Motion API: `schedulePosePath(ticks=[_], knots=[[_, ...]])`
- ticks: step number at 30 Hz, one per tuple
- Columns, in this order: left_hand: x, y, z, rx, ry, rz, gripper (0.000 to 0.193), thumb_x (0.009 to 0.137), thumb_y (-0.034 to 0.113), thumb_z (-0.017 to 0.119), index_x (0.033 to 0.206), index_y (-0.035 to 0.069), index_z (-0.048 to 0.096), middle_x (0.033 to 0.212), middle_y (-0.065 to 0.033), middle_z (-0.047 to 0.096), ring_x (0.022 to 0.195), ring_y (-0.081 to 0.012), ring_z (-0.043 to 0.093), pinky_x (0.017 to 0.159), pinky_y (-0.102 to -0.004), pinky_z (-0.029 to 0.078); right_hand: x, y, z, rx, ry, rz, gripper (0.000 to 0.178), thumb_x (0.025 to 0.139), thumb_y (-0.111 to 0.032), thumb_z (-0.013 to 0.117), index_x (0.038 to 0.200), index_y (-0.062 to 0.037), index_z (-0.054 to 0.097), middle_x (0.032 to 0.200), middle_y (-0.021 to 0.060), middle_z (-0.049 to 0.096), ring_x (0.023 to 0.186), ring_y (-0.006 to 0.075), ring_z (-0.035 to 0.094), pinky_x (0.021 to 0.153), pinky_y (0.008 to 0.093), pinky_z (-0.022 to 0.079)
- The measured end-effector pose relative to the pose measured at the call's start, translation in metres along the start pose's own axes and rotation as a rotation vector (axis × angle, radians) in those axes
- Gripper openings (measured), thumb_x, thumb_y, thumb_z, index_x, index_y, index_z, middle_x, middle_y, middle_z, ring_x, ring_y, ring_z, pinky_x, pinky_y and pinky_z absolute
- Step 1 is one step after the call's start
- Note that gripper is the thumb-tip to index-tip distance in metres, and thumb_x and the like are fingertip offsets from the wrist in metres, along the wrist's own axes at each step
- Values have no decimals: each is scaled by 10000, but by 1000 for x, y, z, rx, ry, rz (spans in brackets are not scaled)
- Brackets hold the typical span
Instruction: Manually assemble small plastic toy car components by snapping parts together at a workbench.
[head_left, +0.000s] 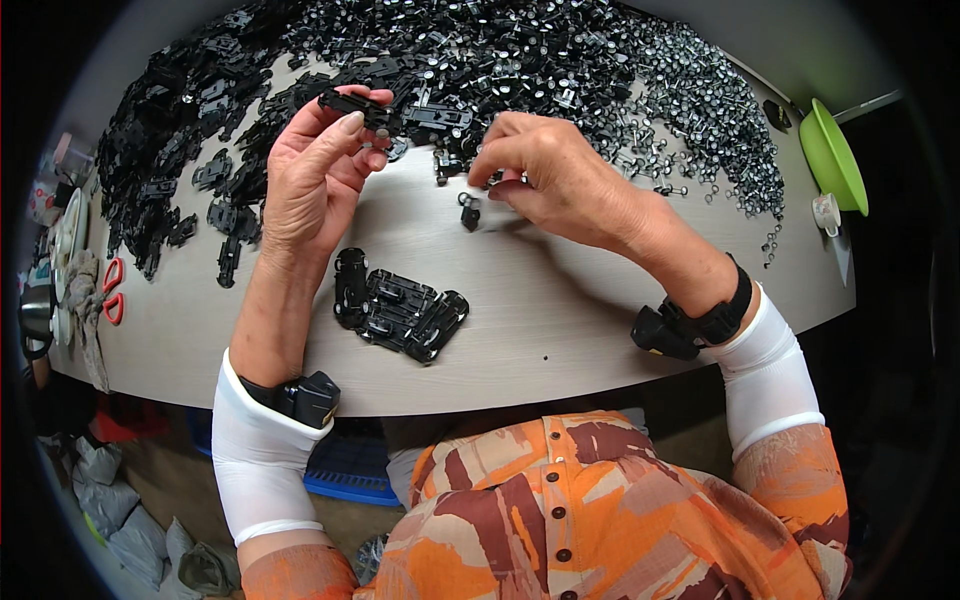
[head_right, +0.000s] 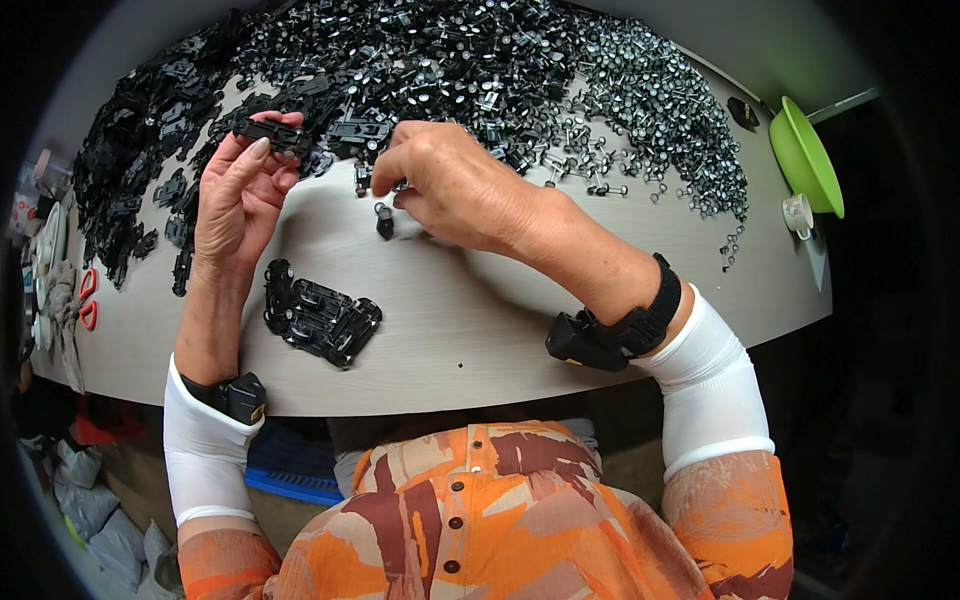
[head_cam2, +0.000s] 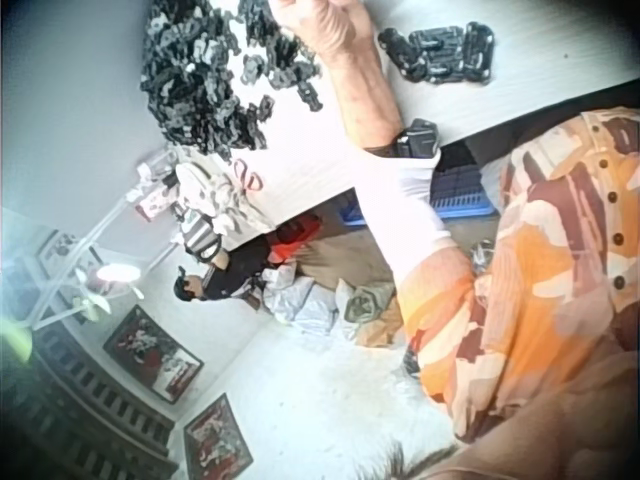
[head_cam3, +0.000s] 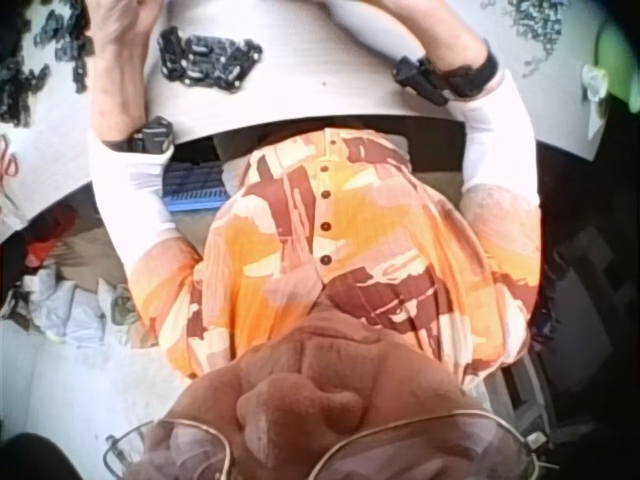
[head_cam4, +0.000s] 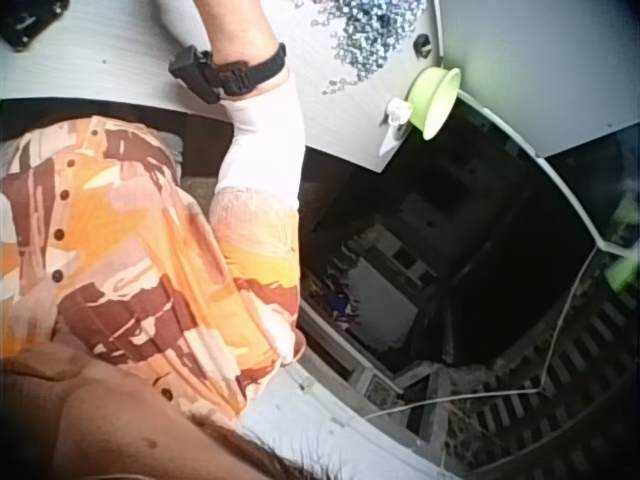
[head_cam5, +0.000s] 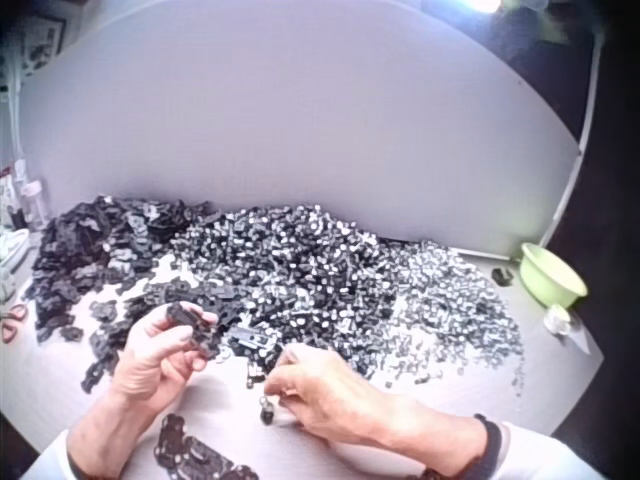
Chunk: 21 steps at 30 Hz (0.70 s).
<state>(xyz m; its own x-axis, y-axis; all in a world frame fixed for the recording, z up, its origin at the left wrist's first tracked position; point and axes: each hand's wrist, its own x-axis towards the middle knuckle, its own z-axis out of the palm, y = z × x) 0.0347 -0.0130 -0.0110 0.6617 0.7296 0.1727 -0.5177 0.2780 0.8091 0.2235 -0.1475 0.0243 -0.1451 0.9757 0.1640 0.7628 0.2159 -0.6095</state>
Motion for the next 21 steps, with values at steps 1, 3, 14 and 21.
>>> schedulePosePath(ticks=[1, 3, 14, 21], knots=[[1, -1, 1, 6, -8, -1, 244, 859, 23, 580, 1101, 0, 560, 1076, -159, 619, 762, -160, 612, 610, -244, 509, -1, 0, 0, -65, 48, -29, 74, 741, 5, 665, 813, 22, 672, 774, 140, 632, 734, 273, 632, 670, 339, 529], [0, -3, 2, 8, -9, -5, 253, 860, 27, 585, 1110, 0, 557, 1081, -159, 618, 767, -161, 614, 612, -244, 510, -2, 6, 13, -88, 22, -29, 81, 733, 6, 681, 811, 10, 662, 770, 121, 630, 703, 235, 631, 629, 325, 526], [-2, -4, 3, 57, -38, -17, 233, 863, 52, 591, 1090, 8, 571, 1073, -144, 622, 761, -146, 609, 609, -234, 499, -16, 16, -4, -211, 69, -132, 171, 713, 15, 699, 879, 11, 660, 820, 101, 592, 722, 230, 604, 629, 326, 508], [-3, -5, 4, 99, -31, -18, 234, 859, 59, 601, 1085, 8, 573, 1075, -138, 622, 771, -135, 602, 610, -229, 502, -8, -10, 8, -394, -146, 175, 207, 736, -169, 715, 757, 4, 603, 785, 158, 619, 786, 333, 628, 677, 399, 523]])
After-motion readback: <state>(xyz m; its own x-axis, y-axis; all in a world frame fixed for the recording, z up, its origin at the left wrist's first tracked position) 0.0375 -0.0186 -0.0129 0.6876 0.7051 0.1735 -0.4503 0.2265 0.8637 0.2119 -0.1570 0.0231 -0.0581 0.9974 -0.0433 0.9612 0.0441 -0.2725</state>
